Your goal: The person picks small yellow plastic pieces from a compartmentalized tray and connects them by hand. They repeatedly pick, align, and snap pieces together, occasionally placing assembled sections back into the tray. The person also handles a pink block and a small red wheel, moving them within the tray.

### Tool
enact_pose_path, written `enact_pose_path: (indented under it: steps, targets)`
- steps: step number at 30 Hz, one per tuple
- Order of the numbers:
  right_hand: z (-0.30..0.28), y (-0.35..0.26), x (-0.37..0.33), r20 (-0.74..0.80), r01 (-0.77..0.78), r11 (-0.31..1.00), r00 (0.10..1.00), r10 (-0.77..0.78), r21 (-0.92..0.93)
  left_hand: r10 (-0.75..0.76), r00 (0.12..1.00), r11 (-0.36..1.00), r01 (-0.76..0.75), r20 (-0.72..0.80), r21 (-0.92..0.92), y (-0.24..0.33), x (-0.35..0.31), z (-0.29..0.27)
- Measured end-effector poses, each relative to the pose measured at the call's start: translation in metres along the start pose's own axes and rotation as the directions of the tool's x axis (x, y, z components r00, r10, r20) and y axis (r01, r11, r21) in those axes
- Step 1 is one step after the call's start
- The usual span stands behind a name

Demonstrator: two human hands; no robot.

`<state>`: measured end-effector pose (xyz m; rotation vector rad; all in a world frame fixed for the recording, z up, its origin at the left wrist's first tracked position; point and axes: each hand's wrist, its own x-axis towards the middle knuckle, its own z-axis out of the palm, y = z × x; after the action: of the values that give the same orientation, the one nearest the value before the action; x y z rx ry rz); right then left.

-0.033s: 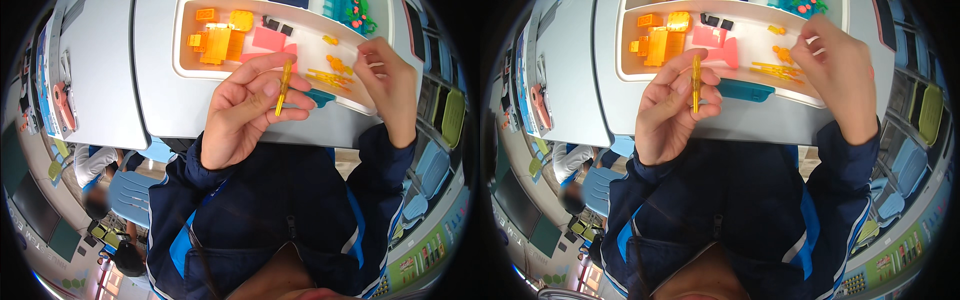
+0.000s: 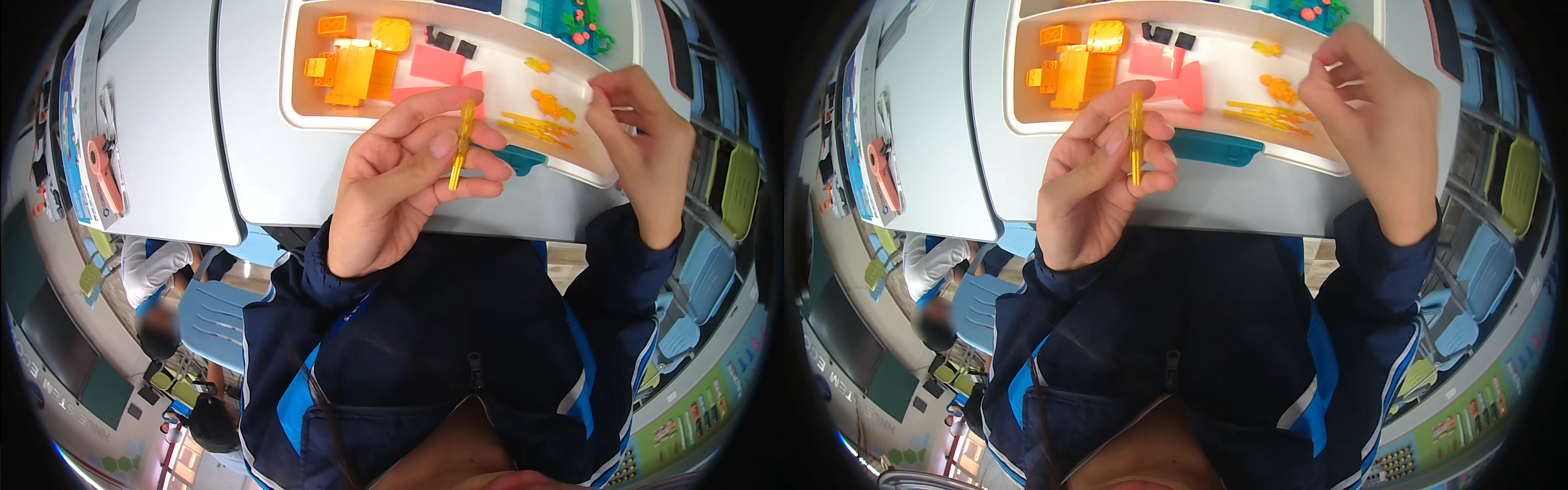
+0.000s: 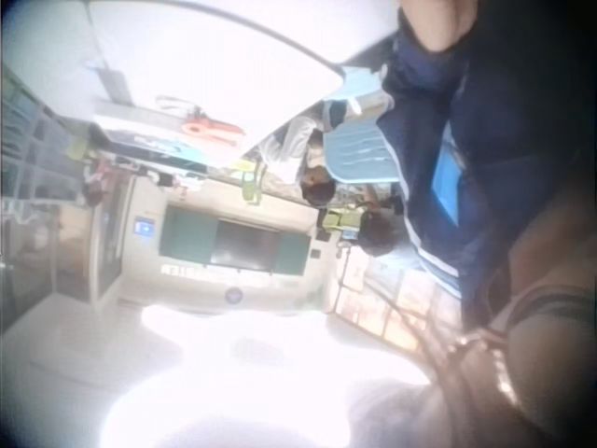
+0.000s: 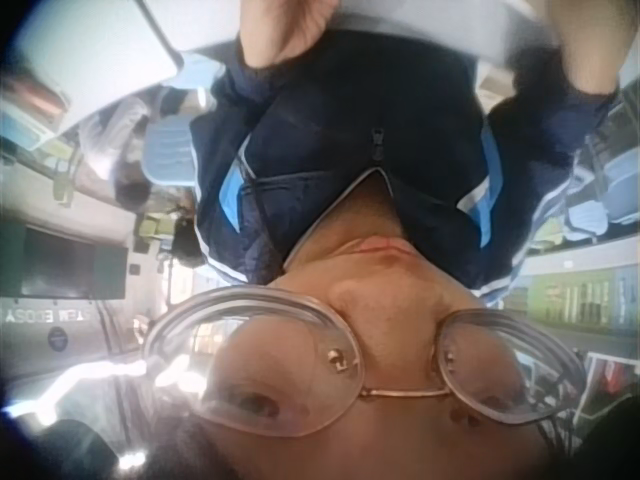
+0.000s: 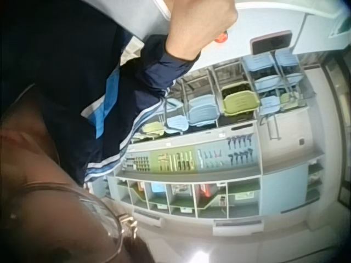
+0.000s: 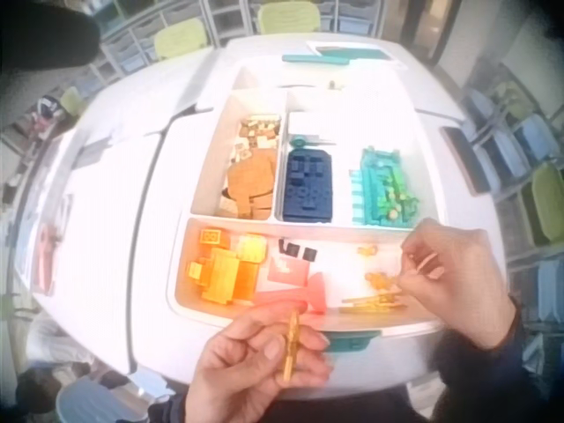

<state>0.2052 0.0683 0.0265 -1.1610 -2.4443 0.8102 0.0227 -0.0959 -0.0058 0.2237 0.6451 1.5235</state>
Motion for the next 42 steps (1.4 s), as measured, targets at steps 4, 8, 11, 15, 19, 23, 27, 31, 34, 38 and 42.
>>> enact_pose_path:
  steps: [4, 8, 11, 15, 19, 23, 27, 31, 34, 38, 42]
  targets:
    - [-0.017, -0.008, -0.022, -0.062, -0.065, 0.906, 0.993, 0.1, 0.418, -0.022, 1.0, 1.0, 0.022, 0.0, -0.002, -0.002, 0.006, 0.004]
    - [-0.023, 0.002, -0.048, -0.227, 0.014, 0.784, 0.96, 0.163, 0.621, -0.044, 0.998, 0.993, 0.047, -0.033, 0.109, -0.005, 0.005, 0.01]
    - [-0.026, 0.001, -0.066, -0.288, 0.015, 0.707, 0.92, 0.268, 0.707, -0.049, 0.999, 0.983, 0.05, -0.011, 0.177, -0.009, 0.007, 0.014]
    - [-0.007, -0.006, -0.096, -0.13, -0.066, 0.749, 0.971, 0.201, 0.659, -0.13, 0.991, 0.946, 0.132, -0.027, 0.296, -0.017, -0.003, 0.034]
    - [0.009, -0.013, -0.09, 0.104, -0.049, 0.755, 0.994, -0.025, 0.654, -0.182, 0.979, 0.779, 0.086, 0.092, 0.621, -0.024, 0.0, 0.038]
    - [0.023, 0.0, -0.099, 0.077, 0.056, 0.84, 0.99, -0.116, 0.539, -0.233, 0.949, 0.622, -0.021, 0.21, 0.782, -0.025, 0.006, 0.029]
    - [0.032, 0.006, -0.103, -0.032, 0.112, 0.874, 0.993, -0.11, 0.474, -0.202, 0.967, 0.553, -0.018, 0.156, 0.833, -0.027, 0.008, 0.033]
    - [0.05, 0.01, -0.109, -0.171, 0.246, 0.85, 0.968, -0.186, 0.466, -0.256, 0.956, 0.603, 0.041, 0.145, 0.797, -0.031, 0.007, 0.024]
    - [0.057, 0.015, -0.112, -0.227, 0.268, 0.855, 0.957, -0.182, 0.445, -0.322, 0.936, 0.674, 0.118, 0.146, 0.729, -0.034, 0.004, 0.016]
    - [0.058, 0.026, -0.116, -0.21, 0.098, 0.914, 0.978, -0.015, 0.393, -0.284, 0.955, 0.818, 0.196, 0.084, 0.541, -0.044, -0.002, 0.011]
    - [0.069, 0.036, -0.11, -0.162, 0.008, 0.958, 0.986, 0.04, 0.288, -0.243, 0.965, 0.824, 0.261, -0.101, 0.503, -0.036, 0.003, 0.027]
